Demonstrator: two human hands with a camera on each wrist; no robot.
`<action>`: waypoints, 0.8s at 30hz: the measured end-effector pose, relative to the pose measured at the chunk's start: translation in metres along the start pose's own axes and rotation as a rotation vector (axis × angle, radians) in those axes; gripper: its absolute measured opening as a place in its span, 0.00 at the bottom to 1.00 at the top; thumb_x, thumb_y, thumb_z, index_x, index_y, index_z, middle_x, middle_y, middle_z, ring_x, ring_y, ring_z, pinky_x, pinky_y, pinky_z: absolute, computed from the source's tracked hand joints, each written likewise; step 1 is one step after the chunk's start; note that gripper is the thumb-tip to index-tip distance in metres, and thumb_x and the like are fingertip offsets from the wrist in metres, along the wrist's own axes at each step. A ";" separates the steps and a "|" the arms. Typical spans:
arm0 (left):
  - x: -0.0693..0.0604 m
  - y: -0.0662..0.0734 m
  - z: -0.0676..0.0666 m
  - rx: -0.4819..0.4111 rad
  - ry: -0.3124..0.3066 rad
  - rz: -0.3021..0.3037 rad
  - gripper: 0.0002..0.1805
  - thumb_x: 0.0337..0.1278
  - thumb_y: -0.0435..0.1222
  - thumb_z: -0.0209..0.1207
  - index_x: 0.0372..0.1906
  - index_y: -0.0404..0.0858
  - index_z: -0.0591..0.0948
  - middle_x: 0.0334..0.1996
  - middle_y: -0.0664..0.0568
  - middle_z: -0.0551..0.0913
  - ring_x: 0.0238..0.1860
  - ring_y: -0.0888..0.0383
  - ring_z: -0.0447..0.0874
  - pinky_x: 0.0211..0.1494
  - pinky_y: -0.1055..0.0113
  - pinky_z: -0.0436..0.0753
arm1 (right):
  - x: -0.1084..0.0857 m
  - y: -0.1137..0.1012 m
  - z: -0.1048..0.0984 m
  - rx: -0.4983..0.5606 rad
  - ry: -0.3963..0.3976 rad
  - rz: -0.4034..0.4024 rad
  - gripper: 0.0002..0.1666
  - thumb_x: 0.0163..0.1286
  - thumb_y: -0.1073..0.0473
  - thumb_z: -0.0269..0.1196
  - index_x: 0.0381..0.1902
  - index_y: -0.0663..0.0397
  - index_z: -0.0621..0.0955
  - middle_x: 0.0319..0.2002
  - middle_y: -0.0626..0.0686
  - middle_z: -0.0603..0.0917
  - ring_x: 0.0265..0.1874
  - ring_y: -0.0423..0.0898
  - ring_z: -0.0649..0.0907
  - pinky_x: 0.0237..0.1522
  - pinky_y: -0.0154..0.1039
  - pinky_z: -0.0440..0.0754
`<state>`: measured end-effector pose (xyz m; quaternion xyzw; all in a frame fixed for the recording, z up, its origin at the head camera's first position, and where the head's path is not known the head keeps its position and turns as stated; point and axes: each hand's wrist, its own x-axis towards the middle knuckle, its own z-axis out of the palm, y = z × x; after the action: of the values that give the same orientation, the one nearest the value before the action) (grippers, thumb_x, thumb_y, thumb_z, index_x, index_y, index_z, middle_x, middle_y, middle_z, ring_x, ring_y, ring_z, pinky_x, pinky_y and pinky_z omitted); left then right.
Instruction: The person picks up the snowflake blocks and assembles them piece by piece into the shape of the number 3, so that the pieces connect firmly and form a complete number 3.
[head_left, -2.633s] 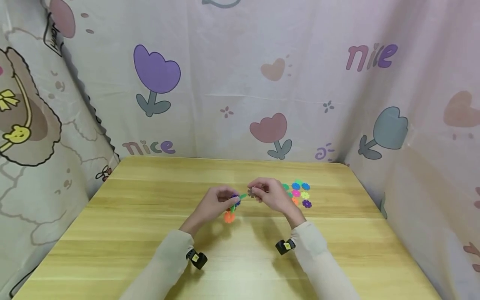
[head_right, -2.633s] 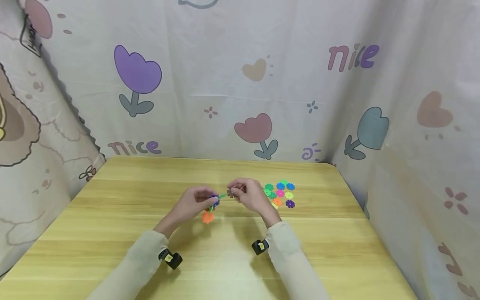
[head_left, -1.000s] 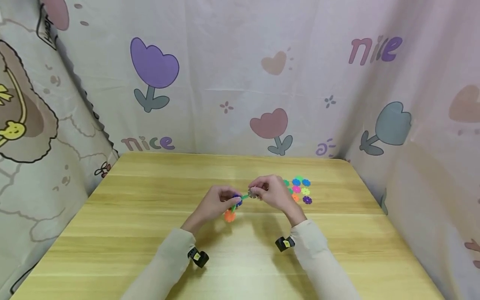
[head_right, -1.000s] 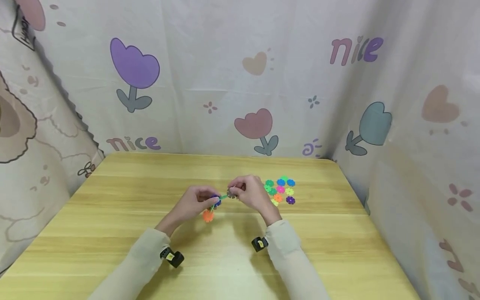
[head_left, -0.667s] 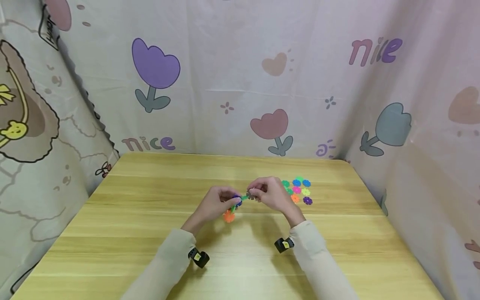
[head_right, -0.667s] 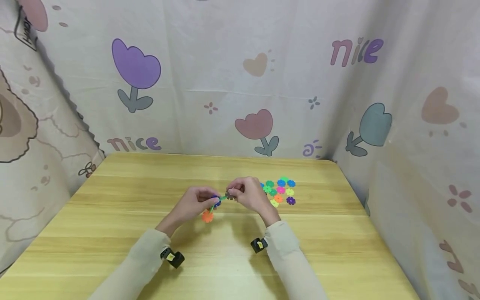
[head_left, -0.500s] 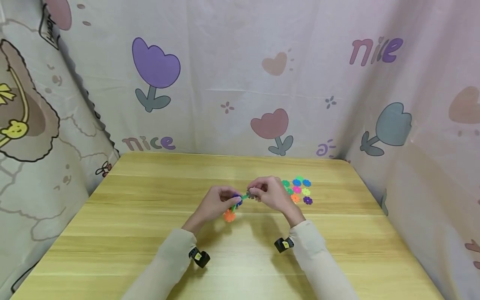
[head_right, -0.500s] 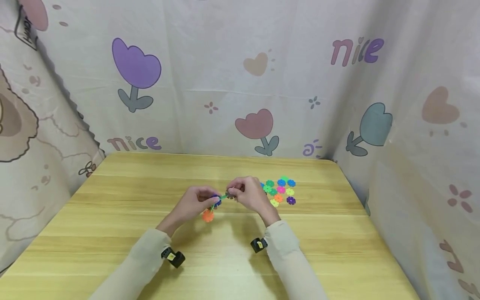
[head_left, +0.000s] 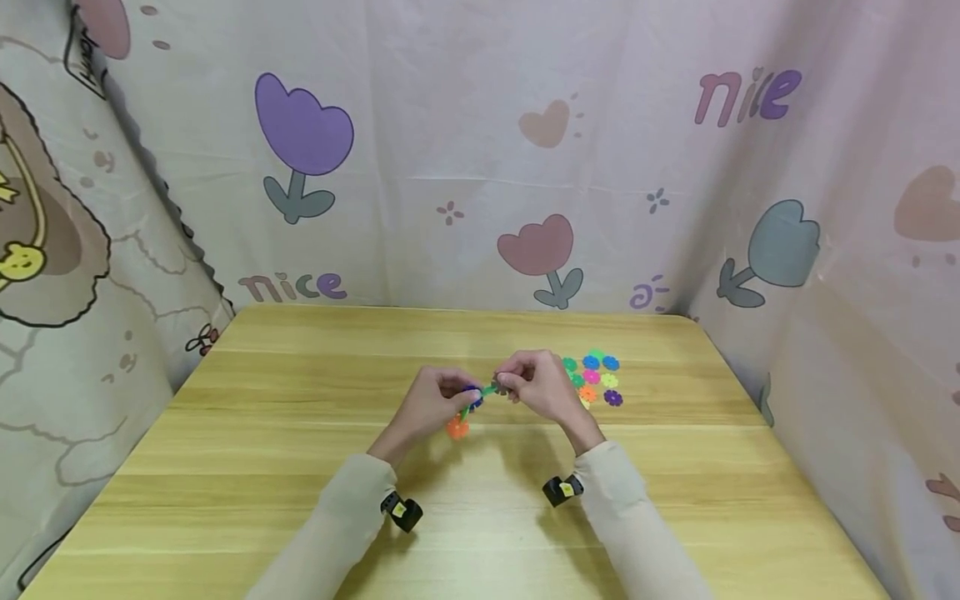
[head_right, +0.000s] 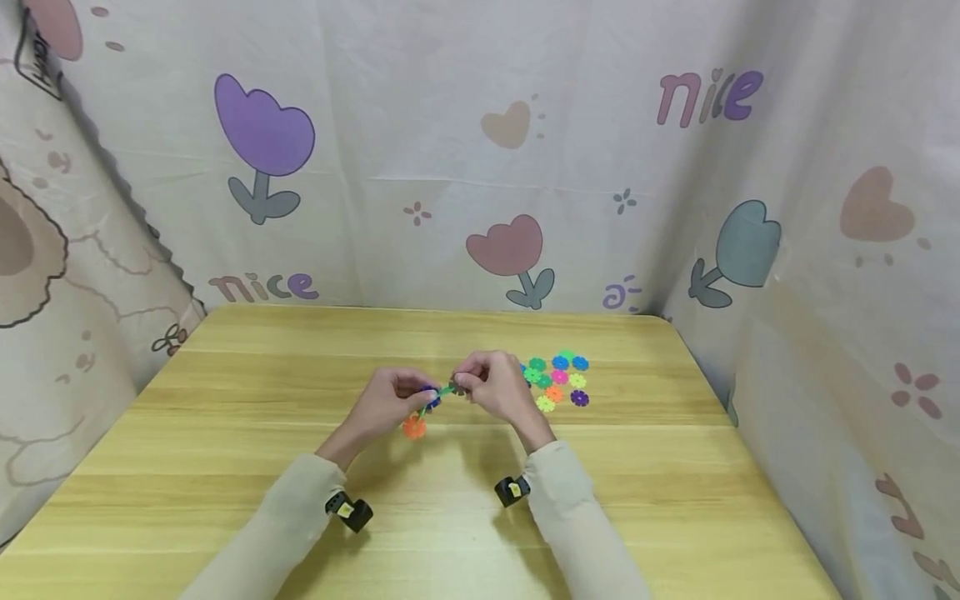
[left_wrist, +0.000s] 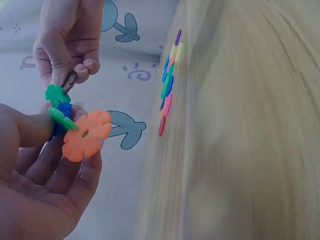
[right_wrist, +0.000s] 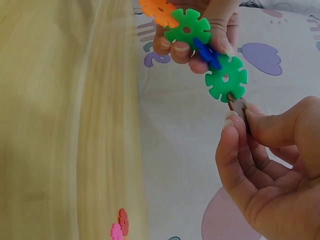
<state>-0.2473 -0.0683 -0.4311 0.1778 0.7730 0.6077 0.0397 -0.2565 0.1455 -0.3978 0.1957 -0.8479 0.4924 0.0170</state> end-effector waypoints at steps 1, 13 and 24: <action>0.000 0.000 0.000 -0.002 0.005 -0.003 0.05 0.66 0.29 0.65 0.42 0.33 0.89 0.34 0.40 0.90 0.35 0.41 0.89 0.30 0.70 0.84 | 0.000 -0.001 0.000 0.001 0.003 0.004 0.05 0.71 0.67 0.67 0.35 0.62 0.89 0.30 0.59 0.90 0.20 0.43 0.83 0.26 0.39 0.86; 0.001 -0.003 -0.003 -0.018 0.042 -0.026 0.05 0.66 0.31 0.66 0.42 0.34 0.89 0.36 0.38 0.91 0.37 0.37 0.90 0.32 0.70 0.85 | 0.004 -0.003 0.008 0.030 0.040 0.010 0.05 0.71 0.67 0.67 0.36 0.61 0.89 0.30 0.59 0.90 0.20 0.43 0.82 0.24 0.33 0.83; 0.003 0.000 -0.002 -0.030 0.042 -0.014 0.09 0.69 0.35 0.65 0.47 0.34 0.88 0.39 0.41 0.91 0.40 0.47 0.93 0.43 0.65 0.90 | 0.006 0.001 0.000 0.071 0.019 0.102 0.09 0.75 0.63 0.64 0.49 0.62 0.85 0.33 0.60 0.89 0.22 0.43 0.85 0.37 0.58 0.89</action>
<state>-0.2509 -0.0694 -0.4296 0.1590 0.7656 0.6226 0.0301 -0.2627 0.1437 -0.3972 0.1478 -0.8387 0.5242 -0.0069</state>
